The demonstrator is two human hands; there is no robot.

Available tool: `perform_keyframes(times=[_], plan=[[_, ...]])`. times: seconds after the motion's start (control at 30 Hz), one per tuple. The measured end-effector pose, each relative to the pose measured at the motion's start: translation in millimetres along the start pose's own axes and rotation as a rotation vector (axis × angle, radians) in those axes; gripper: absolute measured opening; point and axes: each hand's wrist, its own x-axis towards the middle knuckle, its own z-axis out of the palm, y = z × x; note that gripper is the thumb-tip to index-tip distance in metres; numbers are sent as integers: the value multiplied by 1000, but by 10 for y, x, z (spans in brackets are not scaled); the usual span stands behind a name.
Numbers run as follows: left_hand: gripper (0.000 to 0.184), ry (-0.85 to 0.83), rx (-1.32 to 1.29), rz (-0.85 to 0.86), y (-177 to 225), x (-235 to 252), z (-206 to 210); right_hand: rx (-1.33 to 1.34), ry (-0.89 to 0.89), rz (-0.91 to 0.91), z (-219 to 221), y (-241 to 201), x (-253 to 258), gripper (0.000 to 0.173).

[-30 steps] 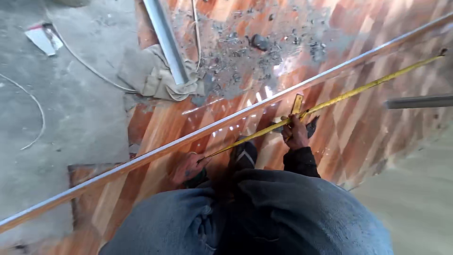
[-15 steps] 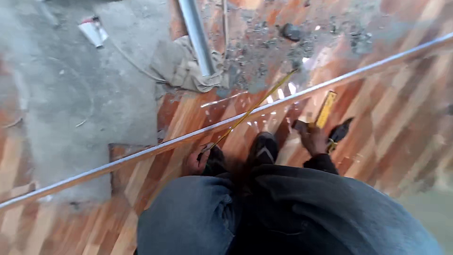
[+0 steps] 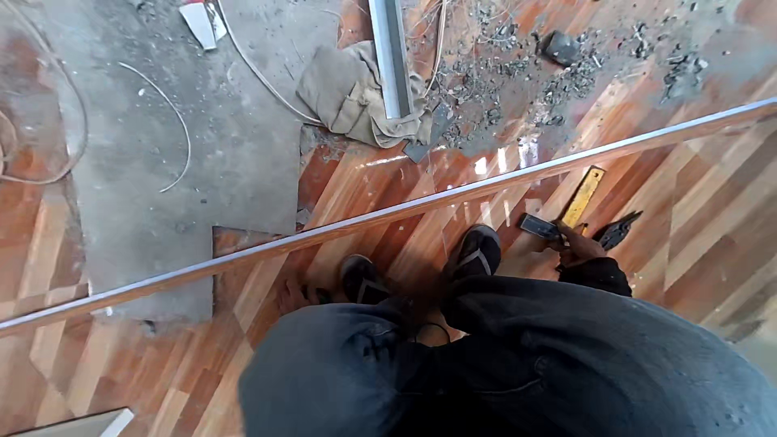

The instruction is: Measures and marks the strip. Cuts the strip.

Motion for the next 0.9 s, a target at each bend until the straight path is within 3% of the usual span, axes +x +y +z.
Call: perform_keyframes(times=[0.1,0.23,0.33,0.43,0.57,0.73,0.83,0.9], plan=[[41,-67,-18,254,601,197,-413,288,-116,-20,-67,251,-106,35],[34,-17,-176,724,1054,550,201,466,-113,-146,-121,567,-266,26],[40,-163,-67,836,1440,773,365,516,-77,-303,-242,732,-627,22],[30,-231,-16,905,1540,855,296,426,-151,-475,-224,678,-1155,21],[31,-407,-103,880,1460,898,194,99,-387,-621,512,503,-1632,16],[49,-499,-217,754,1514,854,-15,4,-776,-716,1859,571,-1517,24],[50,-437,-248,841,1541,964,132,38,-773,-706,2280,544,-1471,27],[62,-439,-211,889,1498,957,156,78,-747,-675,2406,503,-1436,29]])
